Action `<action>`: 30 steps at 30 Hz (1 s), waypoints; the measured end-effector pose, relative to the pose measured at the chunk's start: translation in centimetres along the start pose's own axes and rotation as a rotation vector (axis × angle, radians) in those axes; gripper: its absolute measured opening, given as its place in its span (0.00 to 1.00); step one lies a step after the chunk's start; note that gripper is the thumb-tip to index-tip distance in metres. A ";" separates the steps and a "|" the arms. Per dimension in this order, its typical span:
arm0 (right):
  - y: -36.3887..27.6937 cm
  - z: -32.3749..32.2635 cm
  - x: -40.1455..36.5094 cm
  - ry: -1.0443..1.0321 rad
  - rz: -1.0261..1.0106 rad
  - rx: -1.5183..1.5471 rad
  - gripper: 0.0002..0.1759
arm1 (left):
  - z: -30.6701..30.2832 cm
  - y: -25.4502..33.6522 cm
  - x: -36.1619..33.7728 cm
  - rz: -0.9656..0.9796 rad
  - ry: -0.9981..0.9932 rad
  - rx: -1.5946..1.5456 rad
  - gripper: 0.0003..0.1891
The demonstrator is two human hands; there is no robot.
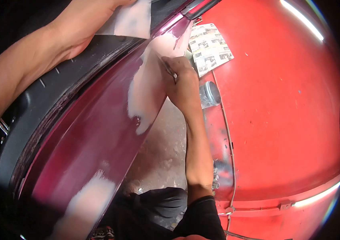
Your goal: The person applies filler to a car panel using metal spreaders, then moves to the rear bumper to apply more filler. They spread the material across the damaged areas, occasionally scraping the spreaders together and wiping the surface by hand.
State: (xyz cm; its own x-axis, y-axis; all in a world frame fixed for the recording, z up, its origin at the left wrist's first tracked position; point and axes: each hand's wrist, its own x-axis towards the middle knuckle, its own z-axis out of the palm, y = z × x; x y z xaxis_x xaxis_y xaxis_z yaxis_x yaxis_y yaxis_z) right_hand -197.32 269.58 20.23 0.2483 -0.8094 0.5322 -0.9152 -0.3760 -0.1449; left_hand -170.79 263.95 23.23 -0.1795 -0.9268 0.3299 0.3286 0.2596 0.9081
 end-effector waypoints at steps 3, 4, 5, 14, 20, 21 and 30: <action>-1.7 -0.7 -0.7 -0.075 0.014 0.049 0.25 | 1.8 1.9 -1.6 0.046 0.083 -0.156 0.14; -2.1 -1.0 -0.9 -0.091 0.004 0.046 0.25 | 2.2 2.2 -1.8 0.056 0.108 -0.185 0.14; -2.5 -1.2 -1.2 -0.106 -0.007 0.043 0.25 | 2.4 2.1 -1.6 0.056 0.130 -0.183 0.14; -3.4 -3.2 -2.6 -0.226 -0.099 0.189 0.25 | 0.1 0.0 -0.3 0.006 0.045 -0.119 0.16; -0.4 -8.8 -7.9 0.033 0.160 0.230 0.20 | 0.7 0.6 -0.5 -0.031 0.050 -0.135 0.19; 1.3 -9.4 -10.5 0.123 0.313 0.258 0.18 | 0.6 0.5 -0.4 -0.052 0.071 -0.149 0.19; 11.3 -1.5 -34.1 0.152 0.966 0.559 0.11 | 1.5 2.1 -1.0 -0.128 0.128 -0.048 0.17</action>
State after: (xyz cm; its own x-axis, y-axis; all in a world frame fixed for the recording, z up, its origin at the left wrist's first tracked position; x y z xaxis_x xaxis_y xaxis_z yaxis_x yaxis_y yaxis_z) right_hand -216.64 293.60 1.66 -0.5635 -0.8217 0.0854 -0.4230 0.1982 -0.8842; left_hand -171.30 265.78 25.15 -0.1043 -0.9792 0.1738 0.3547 0.1266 0.9264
